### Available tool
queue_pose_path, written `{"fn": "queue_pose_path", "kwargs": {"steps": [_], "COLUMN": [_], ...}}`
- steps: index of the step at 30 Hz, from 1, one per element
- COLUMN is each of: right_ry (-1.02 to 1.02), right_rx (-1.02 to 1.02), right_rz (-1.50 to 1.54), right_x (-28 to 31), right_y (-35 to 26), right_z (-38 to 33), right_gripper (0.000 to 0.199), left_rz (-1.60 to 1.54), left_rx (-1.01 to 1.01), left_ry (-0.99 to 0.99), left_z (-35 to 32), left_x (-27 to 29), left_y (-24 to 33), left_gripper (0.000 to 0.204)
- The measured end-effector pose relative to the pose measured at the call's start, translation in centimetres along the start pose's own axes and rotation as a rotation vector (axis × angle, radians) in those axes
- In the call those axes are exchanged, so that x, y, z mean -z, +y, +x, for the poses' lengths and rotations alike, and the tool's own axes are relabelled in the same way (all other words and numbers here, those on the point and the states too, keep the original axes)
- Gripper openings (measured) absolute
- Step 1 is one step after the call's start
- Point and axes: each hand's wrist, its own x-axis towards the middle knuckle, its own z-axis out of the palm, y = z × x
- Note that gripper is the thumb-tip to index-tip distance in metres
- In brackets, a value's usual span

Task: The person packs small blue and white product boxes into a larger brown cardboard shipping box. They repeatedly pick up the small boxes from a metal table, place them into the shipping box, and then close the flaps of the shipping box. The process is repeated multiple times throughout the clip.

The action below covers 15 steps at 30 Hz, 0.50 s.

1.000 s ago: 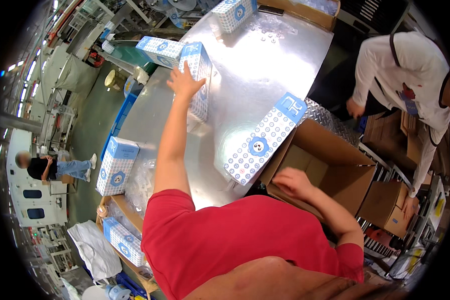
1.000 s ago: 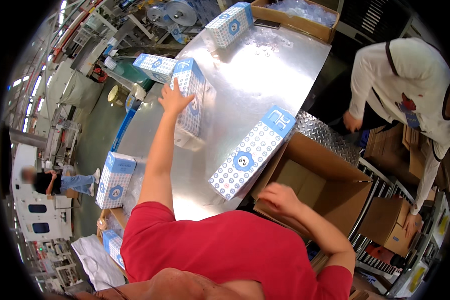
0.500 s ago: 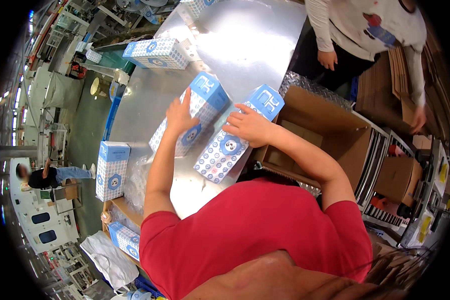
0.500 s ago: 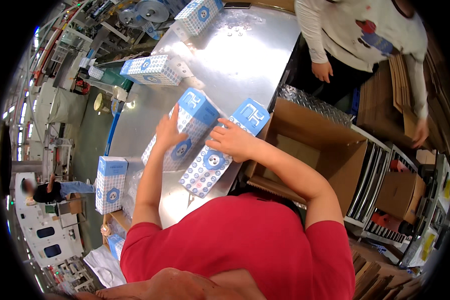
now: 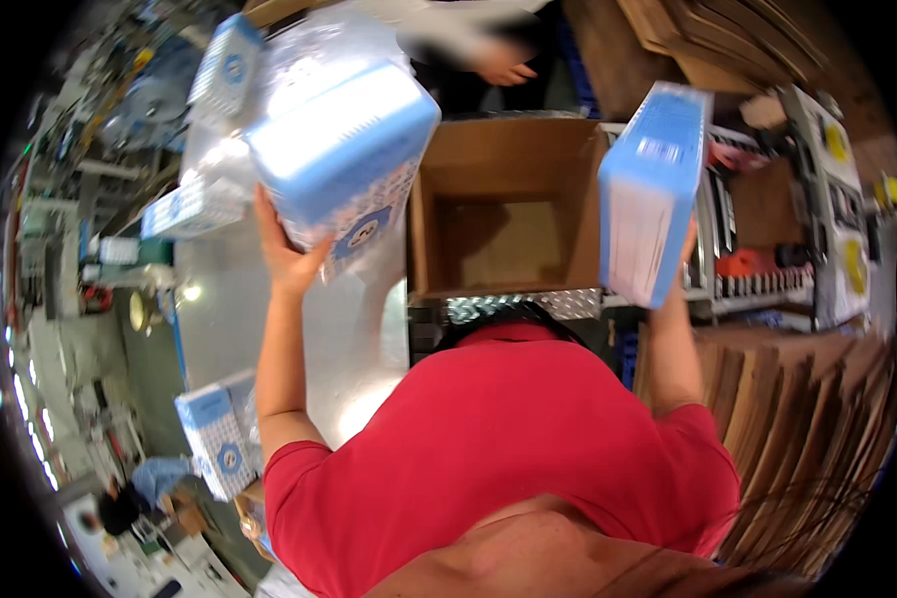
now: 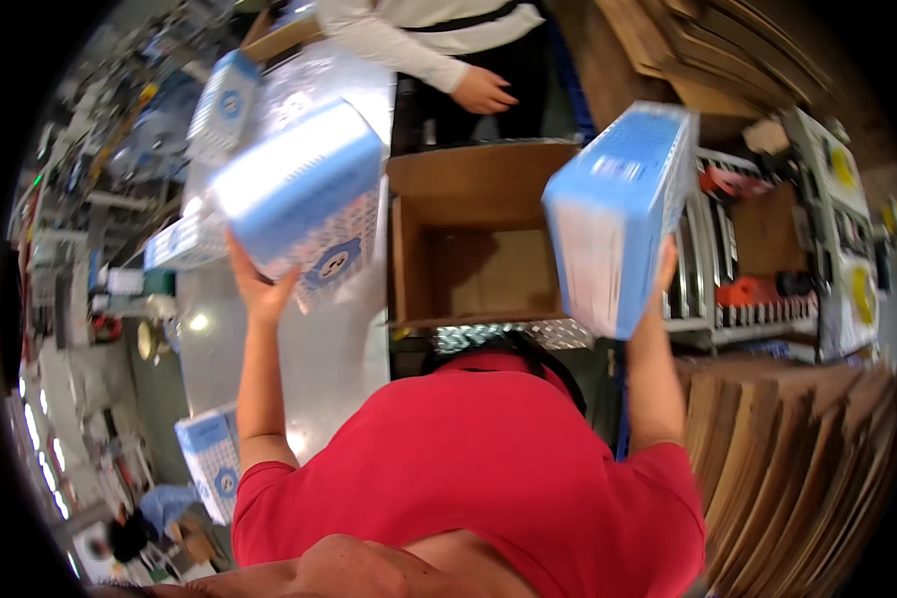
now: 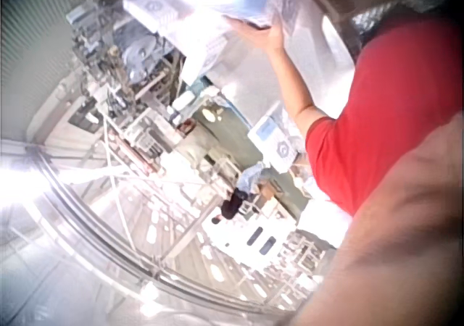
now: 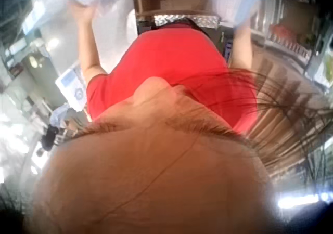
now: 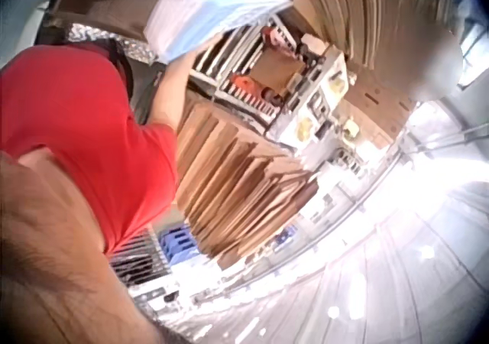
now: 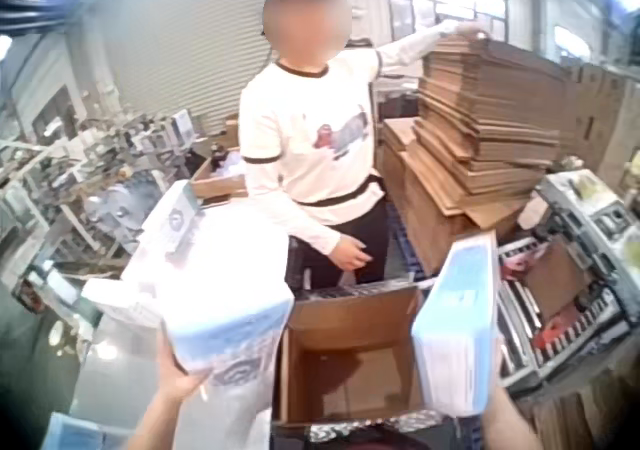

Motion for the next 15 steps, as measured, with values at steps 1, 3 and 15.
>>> {"fn": "queue_pose_path", "kwargs": {"steps": [1, 3, 15], "right_ry": [0.336, 0.31, -0.375], "right_rx": [0.068, -0.103, -0.047], "right_rz": [0.036, 0.508, -1.639], "right_x": [-4.7, -5.9, -24.1], "right_y": [1.9, 1.8, -1.4], "right_z": [-0.8, -2.1, -2.1], "right_gripper": [0.06, 0.053, 0.071], "left_rz": [-0.224, -0.312, 0.457], "left_rx": [0.114, 0.177, 0.522], "left_ry": [0.003, -0.258, -1.599], "left_z": [0.1, 1.4, -16.0], "left_x": [-0.8, -3.8, -22.6], "left_y": [1.0, 2.0, -15.2], "left_gripper": [0.084, 0.081, 0.074]}}
